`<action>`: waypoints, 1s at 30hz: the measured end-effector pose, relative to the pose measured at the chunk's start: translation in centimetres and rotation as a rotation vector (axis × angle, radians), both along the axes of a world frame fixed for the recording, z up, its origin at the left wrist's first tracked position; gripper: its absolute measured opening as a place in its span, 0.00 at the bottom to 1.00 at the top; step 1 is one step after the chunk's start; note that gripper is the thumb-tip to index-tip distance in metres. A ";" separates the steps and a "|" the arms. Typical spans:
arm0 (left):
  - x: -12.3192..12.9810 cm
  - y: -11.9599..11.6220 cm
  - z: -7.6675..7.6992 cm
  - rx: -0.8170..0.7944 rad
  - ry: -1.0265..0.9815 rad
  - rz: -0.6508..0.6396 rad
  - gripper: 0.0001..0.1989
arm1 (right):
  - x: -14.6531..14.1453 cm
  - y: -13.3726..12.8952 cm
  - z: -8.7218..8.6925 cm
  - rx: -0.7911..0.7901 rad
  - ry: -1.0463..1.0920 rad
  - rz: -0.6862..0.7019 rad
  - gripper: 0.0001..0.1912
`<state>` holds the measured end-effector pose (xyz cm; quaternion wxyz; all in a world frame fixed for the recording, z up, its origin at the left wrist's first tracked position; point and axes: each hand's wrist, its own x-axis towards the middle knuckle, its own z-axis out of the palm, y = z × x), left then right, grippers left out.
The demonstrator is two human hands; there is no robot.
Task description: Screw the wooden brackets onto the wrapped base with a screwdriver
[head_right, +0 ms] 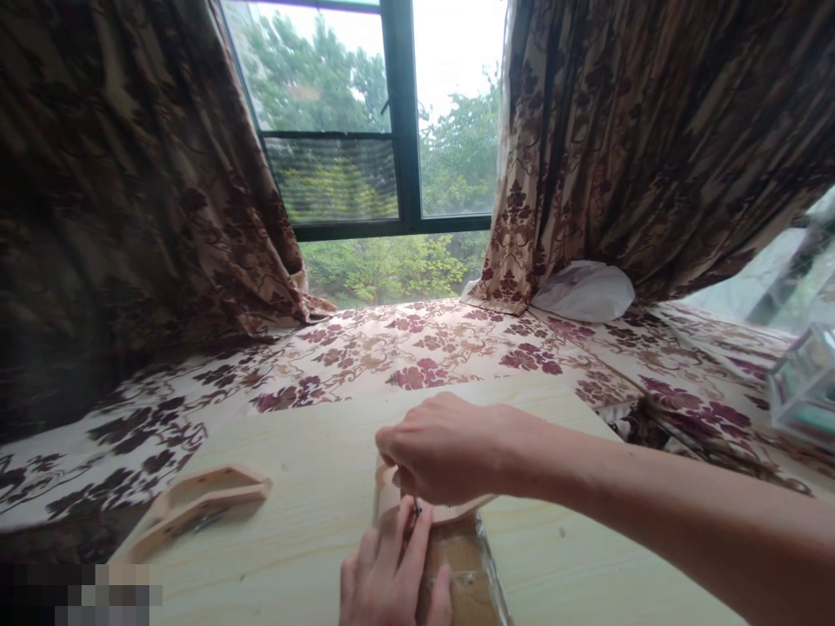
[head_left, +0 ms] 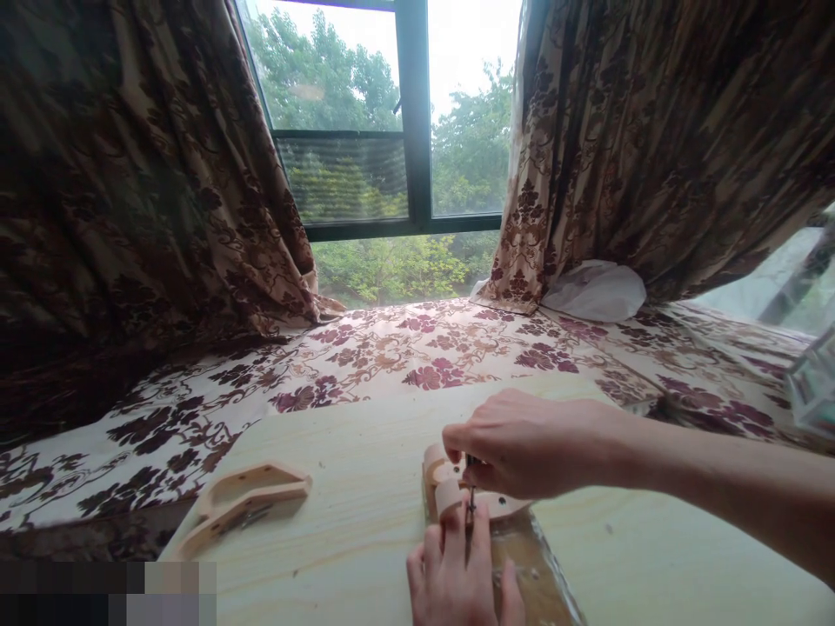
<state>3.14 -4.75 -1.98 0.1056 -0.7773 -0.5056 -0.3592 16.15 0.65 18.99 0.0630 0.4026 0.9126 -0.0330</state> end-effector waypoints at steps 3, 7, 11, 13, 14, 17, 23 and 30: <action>0.1 0.3 0.2 0.005 -0.055 0.002 0.20 | 0.1 0.2 -0.8 0.024 0.093 0.017 0.09; 1.2 1.3 0.9 -0.014 -0.145 0.024 0.20 | 0.3 0.6 -3.0 0.150 0.189 -0.062 0.08; 1.5 1.9 0.8 -0.004 -0.161 0.032 0.19 | 0.4 1.1 -4.8 0.265 0.279 -0.190 0.08; 0.6 1.7 0.7 0.033 -0.176 -0.015 0.16 | 0.3 1.1 -5.4 0.277 0.317 -0.217 0.07; -0.2 1.5 0.8 0.059 -0.195 -0.055 0.14 | 0.3 1.2 -5.7 0.278 0.331 -0.228 0.07; -2.5 1.5 2.7 0.045 -0.293 -0.097 0.15 | 0.6 1.4 -6.4 0.287 0.381 -0.255 0.07; -3.2 4.5 9.3 -0.681 -0.412 -0.285 0.15 | 1.3 2.1 -7.1 0.283 0.477 -0.255 0.06; -1.9 6.0 8.1 -0.793 -0.507 -0.468 0.12 | 0.7 1.7 -7.4 0.220 0.603 -0.189 0.09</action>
